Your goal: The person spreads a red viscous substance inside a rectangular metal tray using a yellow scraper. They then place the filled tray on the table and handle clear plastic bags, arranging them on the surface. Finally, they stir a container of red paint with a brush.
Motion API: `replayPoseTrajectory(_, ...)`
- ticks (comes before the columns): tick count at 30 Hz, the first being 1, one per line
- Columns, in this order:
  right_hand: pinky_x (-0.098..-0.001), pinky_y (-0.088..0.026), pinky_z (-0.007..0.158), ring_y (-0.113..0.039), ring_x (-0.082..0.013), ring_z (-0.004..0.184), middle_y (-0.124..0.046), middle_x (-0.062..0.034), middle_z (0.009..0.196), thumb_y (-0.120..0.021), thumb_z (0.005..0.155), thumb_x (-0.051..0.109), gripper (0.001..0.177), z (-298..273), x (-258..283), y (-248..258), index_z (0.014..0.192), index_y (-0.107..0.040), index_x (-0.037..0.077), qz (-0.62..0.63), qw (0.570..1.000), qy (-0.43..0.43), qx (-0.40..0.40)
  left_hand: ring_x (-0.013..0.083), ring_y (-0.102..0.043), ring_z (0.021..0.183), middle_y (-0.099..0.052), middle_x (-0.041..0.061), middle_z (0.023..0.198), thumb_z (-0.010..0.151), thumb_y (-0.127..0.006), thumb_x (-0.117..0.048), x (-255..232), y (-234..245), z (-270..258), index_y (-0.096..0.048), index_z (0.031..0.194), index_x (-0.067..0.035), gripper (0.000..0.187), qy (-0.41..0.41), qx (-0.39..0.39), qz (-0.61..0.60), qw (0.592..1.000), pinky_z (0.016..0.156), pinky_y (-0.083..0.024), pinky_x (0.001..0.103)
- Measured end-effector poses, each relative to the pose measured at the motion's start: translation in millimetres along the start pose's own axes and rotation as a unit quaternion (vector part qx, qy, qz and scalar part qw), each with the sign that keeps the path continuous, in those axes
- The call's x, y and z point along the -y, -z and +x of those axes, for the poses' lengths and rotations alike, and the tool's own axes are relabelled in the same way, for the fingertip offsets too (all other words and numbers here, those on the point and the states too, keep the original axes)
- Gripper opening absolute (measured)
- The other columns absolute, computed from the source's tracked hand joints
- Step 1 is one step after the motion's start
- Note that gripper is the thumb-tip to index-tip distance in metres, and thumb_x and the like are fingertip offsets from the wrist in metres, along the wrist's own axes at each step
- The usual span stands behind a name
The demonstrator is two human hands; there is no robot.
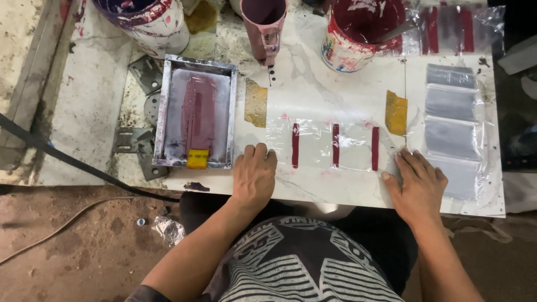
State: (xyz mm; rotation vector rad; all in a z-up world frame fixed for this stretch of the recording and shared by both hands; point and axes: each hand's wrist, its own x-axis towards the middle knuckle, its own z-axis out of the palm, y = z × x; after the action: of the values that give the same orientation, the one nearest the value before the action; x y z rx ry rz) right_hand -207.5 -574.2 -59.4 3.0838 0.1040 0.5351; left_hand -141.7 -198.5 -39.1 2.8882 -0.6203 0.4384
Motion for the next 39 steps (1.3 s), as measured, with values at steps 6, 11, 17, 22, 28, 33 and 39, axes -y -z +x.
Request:
replayPoseTrajectory(6,-0.0472,-0.039,0.108,-0.062,-0.0277,0.139,-0.072,-0.0065,0.144,-0.059,0.101,0.038,0.047,0.0,-0.4,-3.5,0.133,-0.076,0.009,-0.014,0.999,0.014,-0.034,0.024,-0.046,0.074,-0.052,0.007,0.083,0.075,-0.06,0.016,6.1,-2.9,3.9,-0.066,0.081,-0.003,0.021,-0.028,-0.021,-0.023,0.999,0.054,-0.04,0.034)
replayPoseTrajectory(11,-0.0446,-0.037,0.111,-0.062,-0.026,0.138,-0.072,-0.0031,0.144,-0.061,0.104,0.032,0.038,-0.8,-6.1,-9.3,0.132,-0.078,0.012,-0.017,0.999,0.013,-0.036,0.0223,-0.041,0.069,-0.046,0.005,0.076,0.067,-0.063,0.017,7.3,-6.5,5.1,-0.059,0.073,-0.006,0.025,-0.042,-0.087,-0.002,0.995,0.051,-0.035,0.033)
replayPoseTrajectory(17,-0.0445,-0.04,0.11,-0.066,-0.0269,0.135,-0.074,-0.0044,0.139,-0.066,0.103,0.025,0.031,4.0,-5.3,-5.9,0.125,-0.08,0.009,0.005,0.997,0.035,-0.071,0.0233,-0.042,0.07,-0.048,0.006,0.076,0.068,-0.061,0.016,6.5,-7.7,6.3,-0.057,0.072,-0.006,0.023,-0.033,-0.095,-0.012,0.995,0.053,-0.035,0.034)
replayPoseTrajectory(22,-0.0423,-0.039,0.11,-0.068,-0.0237,0.13,-0.077,-0.001,0.132,-0.069,0.104,0.022,0.022,6.1,-8.8,-7.2,0.121,-0.082,0.014,0.01,0.996,0.037,-0.081,0.0246,-0.043,0.071,-0.05,0.007,0.079,0.071,-0.056,0.014,3.6,-6.0,6.4,-0.056,0.07,-0.005,0.019,-0.003,-0.1,-0.042,0.994,0.054,-0.034,0.035)
replayPoseTrajectory(28,-0.0418,-0.039,0.109,-0.068,-0.0224,0.124,-0.077,-0.0006,0.13,-0.069,0.104,0.02,0.019,7.9,-10.5,-9.4,0.115,-0.082,0.014,0.01,0.996,0.037,-0.081,0.0262,-0.051,0.081,-0.061,0.006,0.092,0.087,-0.064,-0.002,0.3,-6.7,5.5,-0.068,0.077,-0.006,0.011,0.009,-0.073,-0.056,0.996,0.062,-0.04,0.037)
replayPoseTrajectory(33,-0.0404,-0.04,0.106,-0.069,-0.0229,0.115,-0.077,-0.0015,0.126,-0.074,0.102,0.016,0.013,11.6,-9.4,-8.3,0.11,-0.082,0.012,0.021,0.993,0.045,-0.107,0.0267,-0.05,0.079,-0.059,0.007,0.091,0.085,-0.064,0.0,2.3,-3.4,7.5,-0.066,0.075,-0.007,0.012,-0.012,-0.086,-0.062,0.994,0.064,-0.041,0.039)
replayPoseTrajectory(39,-0.0396,-0.04,0.102,-0.067,-0.0228,0.106,-0.076,-0.0007,0.122,-0.074,0.099,0.011,0.008,12.4,-9.4,-8.7,0.103,-0.08,0.012,0.018,0.993,0.042,-0.105,0.0271,-0.049,0.082,-0.06,0.003,0.094,0.091,-0.068,-0.015,0.1,-3.2,6.2,-0.067,0.083,-0.01,0.009,0.022,-0.054,-0.128,0.99,0.065,-0.038,0.041)
